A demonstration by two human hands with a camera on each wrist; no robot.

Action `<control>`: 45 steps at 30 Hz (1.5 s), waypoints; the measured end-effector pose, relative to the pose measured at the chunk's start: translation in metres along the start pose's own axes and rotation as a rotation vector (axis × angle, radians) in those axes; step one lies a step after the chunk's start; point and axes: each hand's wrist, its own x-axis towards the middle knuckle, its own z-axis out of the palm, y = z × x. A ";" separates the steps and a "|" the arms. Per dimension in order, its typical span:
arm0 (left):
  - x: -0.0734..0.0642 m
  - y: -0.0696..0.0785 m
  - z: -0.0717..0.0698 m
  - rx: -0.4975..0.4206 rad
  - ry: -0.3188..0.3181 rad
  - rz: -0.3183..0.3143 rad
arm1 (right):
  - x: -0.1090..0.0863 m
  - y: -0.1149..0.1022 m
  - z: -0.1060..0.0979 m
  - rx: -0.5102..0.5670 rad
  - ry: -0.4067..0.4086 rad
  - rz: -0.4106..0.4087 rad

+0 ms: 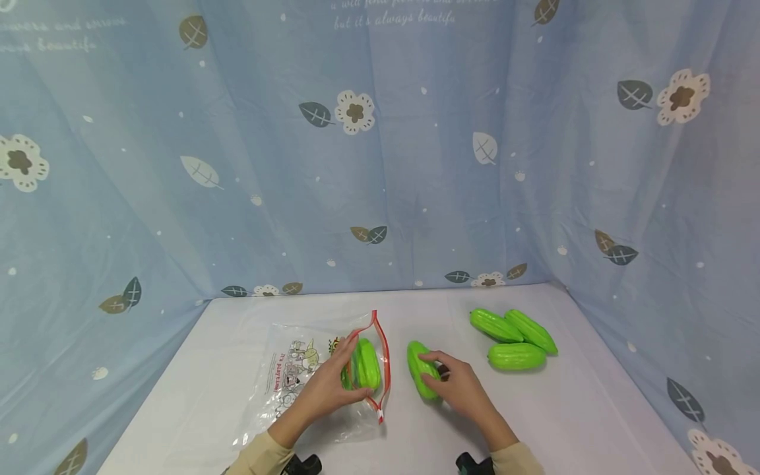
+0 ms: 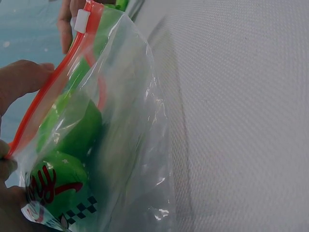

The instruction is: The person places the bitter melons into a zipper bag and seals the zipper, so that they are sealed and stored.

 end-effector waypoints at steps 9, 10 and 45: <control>0.000 0.001 0.000 -0.010 0.008 0.019 | 0.007 -0.007 0.007 0.059 -0.066 -0.102; 0.000 0.001 0.000 -0.010 0.009 0.019 | 0.007 -0.008 0.008 0.063 -0.070 -0.109; -0.002 0.000 0.001 -0.018 0.009 0.008 | 0.029 -0.021 0.035 0.073 -0.105 -0.162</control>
